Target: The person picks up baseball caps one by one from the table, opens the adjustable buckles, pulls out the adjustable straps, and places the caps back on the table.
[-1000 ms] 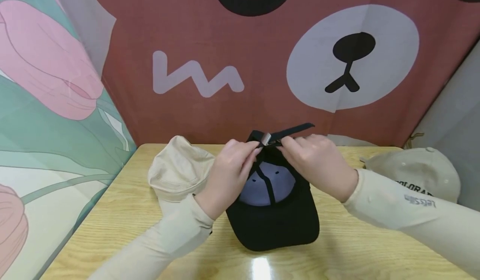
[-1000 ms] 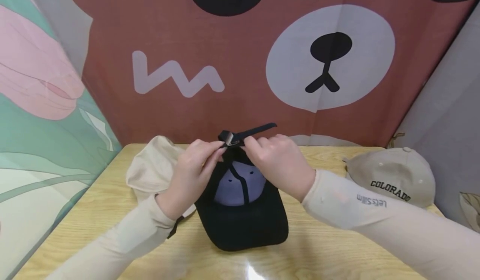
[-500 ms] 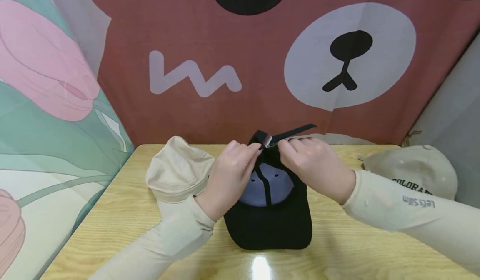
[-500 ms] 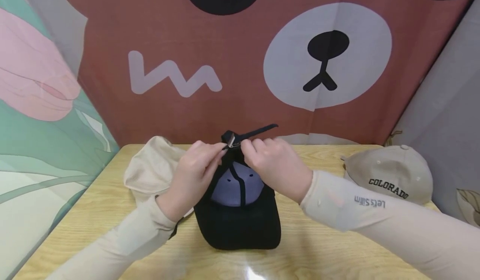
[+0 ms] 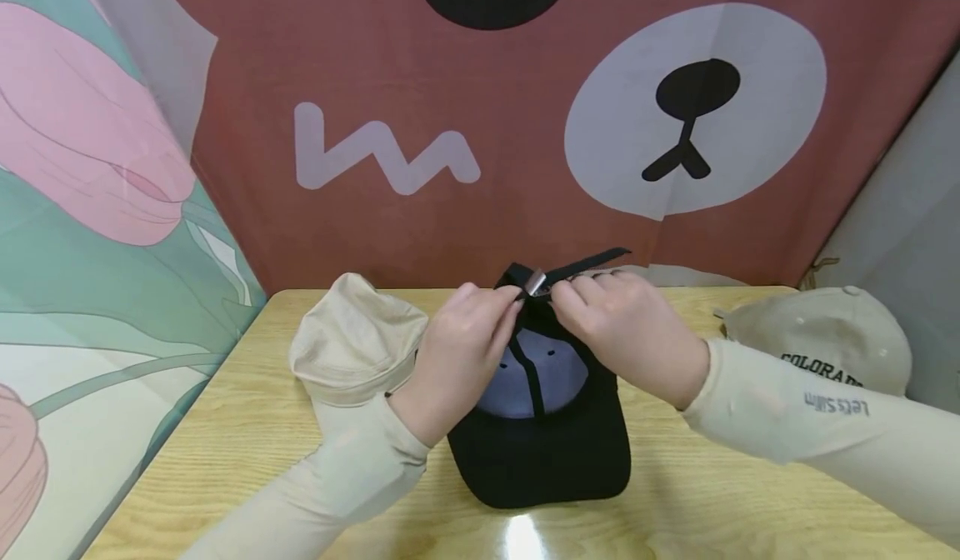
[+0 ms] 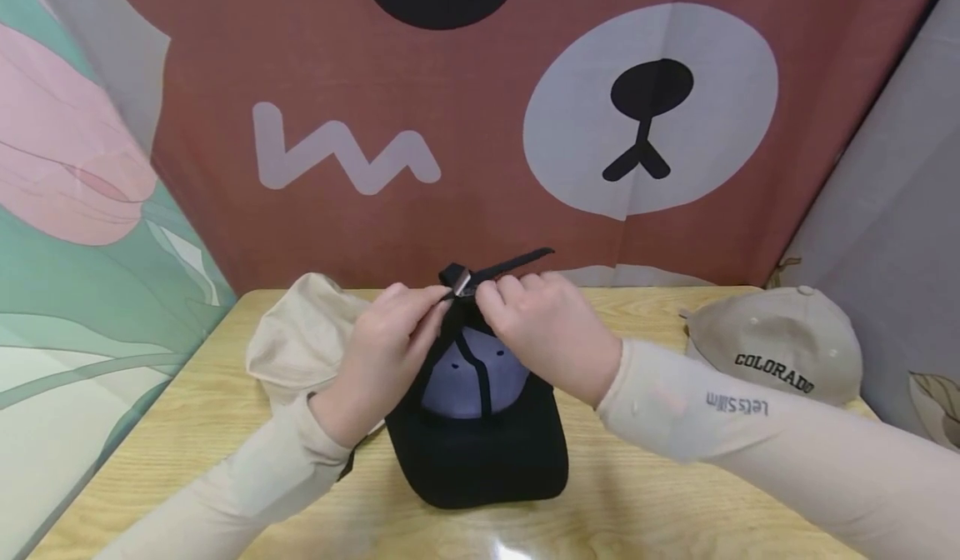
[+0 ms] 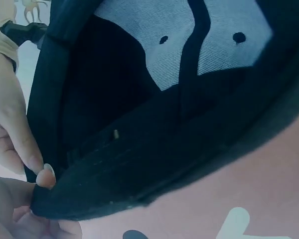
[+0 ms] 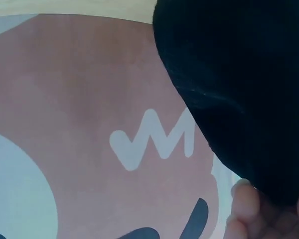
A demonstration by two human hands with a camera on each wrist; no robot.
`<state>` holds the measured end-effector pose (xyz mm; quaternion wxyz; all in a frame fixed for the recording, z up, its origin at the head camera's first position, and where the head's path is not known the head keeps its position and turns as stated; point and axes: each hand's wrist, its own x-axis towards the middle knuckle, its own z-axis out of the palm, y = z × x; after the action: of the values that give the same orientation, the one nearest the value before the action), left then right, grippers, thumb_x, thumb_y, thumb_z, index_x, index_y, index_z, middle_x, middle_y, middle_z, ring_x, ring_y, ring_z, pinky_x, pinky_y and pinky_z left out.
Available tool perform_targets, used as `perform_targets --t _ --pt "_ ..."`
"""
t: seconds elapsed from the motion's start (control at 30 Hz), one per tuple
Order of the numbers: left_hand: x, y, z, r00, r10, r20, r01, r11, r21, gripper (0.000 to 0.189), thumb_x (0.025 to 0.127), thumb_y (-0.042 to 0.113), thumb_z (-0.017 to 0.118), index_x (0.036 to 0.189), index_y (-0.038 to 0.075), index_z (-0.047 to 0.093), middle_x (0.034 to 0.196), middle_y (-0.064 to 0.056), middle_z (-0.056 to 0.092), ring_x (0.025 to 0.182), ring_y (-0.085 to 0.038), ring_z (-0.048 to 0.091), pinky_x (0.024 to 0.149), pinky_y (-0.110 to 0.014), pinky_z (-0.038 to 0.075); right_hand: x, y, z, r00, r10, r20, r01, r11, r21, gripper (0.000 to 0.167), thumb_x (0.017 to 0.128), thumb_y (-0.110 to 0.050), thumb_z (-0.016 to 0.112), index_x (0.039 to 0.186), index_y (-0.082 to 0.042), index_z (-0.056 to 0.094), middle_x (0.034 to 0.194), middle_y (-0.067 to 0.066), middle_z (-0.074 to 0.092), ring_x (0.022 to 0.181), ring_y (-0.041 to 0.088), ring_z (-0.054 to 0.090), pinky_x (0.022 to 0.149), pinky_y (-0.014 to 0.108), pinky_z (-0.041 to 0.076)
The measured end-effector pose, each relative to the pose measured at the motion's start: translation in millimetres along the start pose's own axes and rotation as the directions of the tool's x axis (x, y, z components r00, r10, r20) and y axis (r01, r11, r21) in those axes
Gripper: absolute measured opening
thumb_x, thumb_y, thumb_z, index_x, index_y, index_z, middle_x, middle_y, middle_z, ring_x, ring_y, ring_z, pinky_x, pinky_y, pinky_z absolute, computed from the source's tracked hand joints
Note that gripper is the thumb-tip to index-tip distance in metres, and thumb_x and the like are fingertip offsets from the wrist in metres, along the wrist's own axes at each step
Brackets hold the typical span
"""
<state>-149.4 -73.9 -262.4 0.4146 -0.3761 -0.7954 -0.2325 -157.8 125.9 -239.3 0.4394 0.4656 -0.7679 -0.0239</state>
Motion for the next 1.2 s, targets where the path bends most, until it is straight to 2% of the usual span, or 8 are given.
perform_targets --t 0.07,0.17,0.23,0.3,0.4,0.47,0.93,1.2 --pt "0.2 0.2 -0.6 1.000 0.009 0.016 -0.009 1.000 -0.002 0.010 0.090 0.000 0.065 0.099 -0.001 0.069 0.080 -0.007 0.068 0.069 -0.019 0.053 0.061 -0.028 0.042 0.2 0.8 -0.3 1.000 0.015 0.010 -0.015 1.000 0.015 0.036 0.105 -0.012 0.027 0.079 0.001 0.047 0.060 0.008 0.044 0.044 0.018 0.041 0.042 0.027 0.034" --pt "-1.1 -0.4 -1.1 0.999 0.024 0.035 -0.023 1.000 -0.013 0.011 0.090 -0.001 0.066 0.100 0.000 0.068 0.077 -0.006 0.066 0.068 -0.018 0.053 0.060 -0.027 0.042 0.0 1.8 -1.8 0.998 0.056 0.022 -0.058 0.996 0.073 0.018 0.097 -0.003 0.052 0.080 -0.001 0.047 0.059 0.005 0.041 0.043 0.014 0.038 0.042 0.025 0.035" --pt "-2.2 -0.8 -1.8 0.999 0.030 0.041 -0.030 0.999 -0.015 0.012 0.089 -0.001 0.067 0.101 -0.001 0.068 0.078 -0.007 0.066 0.069 -0.018 0.054 0.061 -0.027 0.043 -0.1 2.8 -2.7 0.997 0.071 0.030 -0.074 0.993 0.096 0.019 0.089 -0.001 0.065 0.080 -0.002 0.048 0.059 0.004 0.040 0.043 0.014 0.038 0.042 0.025 0.035" --pt "-2.5 -0.9 -2.4 0.999 0.032 0.038 -0.031 0.999 -0.017 0.014 0.088 -0.001 0.068 0.102 -0.002 0.069 0.081 -0.007 0.068 0.071 -0.018 0.057 0.062 -0.028 0.045 0.1 3.5 -3.1 0.997 0.066 0.027 -0.069 0.992 0.102 0.020 0.092 -0.001 0.061 0.079 -0.002 0.046 0.059 0.004 0.039 0.043 0.013 0.036 0.042 0.024 0.033" --pt "-1.7 -1.0 -2.9 0.999 0.027 0.026 -0.026 0.999 -0.018 0.016 0.088 0.000 0.069 0.103 -0.003 0.070 0.087 -0.009 0.071 0.074 -0.019 0.060 0.065 -0.028 0.047 0.5 4.8 -2.8 0.999 0.034 0.012 -0.035 0.996 0.077 0.028 0.103 -0.008 0.037 0.077 -0.001 0.045 0.060 0.005 0.038 0.043 0.015 0.034 0.042 0.025 0.031" --pt "-1.2 -1.1 -3.1 1.000 0.019 0.013 -0.019 1.000 -0.022 0.017 0.088 0.001 0.069 0.104 -0.003 0.070 0.090 -0.009 0.072 0.074 -0.019 0.061 0.065 -0.028 0.047 0.7 5.2 -2.6 1.000 0.018 0.001 -0.018 0.998 0.060 0.037 0.104 -0.012 0.022 0.075 -0.001 0.043 0.059 0.005 0.037 0.043 0.015 0.032 0.042 0.025 0.029" --pt "-4.4 -5.0 -2.5 1.000 -0.002 0.007 0.003 0.999 -0.050 0.023 0.087 -0.003 0.069 0.110 -0.002 0.071 0.091 -0.010 0.072 0.077 -0.021 0.061 0.066 -0.029 0.048 -2.9 7.1 -3.2 0.999 0.042 -0.013 -0.041 0.998 0.053 0.038 0.105 -0.015 0.021 0.079 -0.001 0.045 0.058 0.003 0.035 0.042 0.014 0.032 0.040 0.023 0.028" --pt "-4.2 -5.2 0.1 1.000 -0.008 -0.021 0.006 0.996 -0.093 0.027 0.088 -0.003 0.066 0.114 0.001 0.071 0.085 -0.008 0.072 0.070 -0.019 0.058 0.063 -0.028 0.046 -4.1 8.1 -5.0 0.999 0.038 0.011 -0.038 0.997 0.061 0.032 0.103 -0.010 0.029 0.080 0.002 0.047 0.059 0.006 0.041 0.043 0.016 0.036 0.041 0.025 0.031"
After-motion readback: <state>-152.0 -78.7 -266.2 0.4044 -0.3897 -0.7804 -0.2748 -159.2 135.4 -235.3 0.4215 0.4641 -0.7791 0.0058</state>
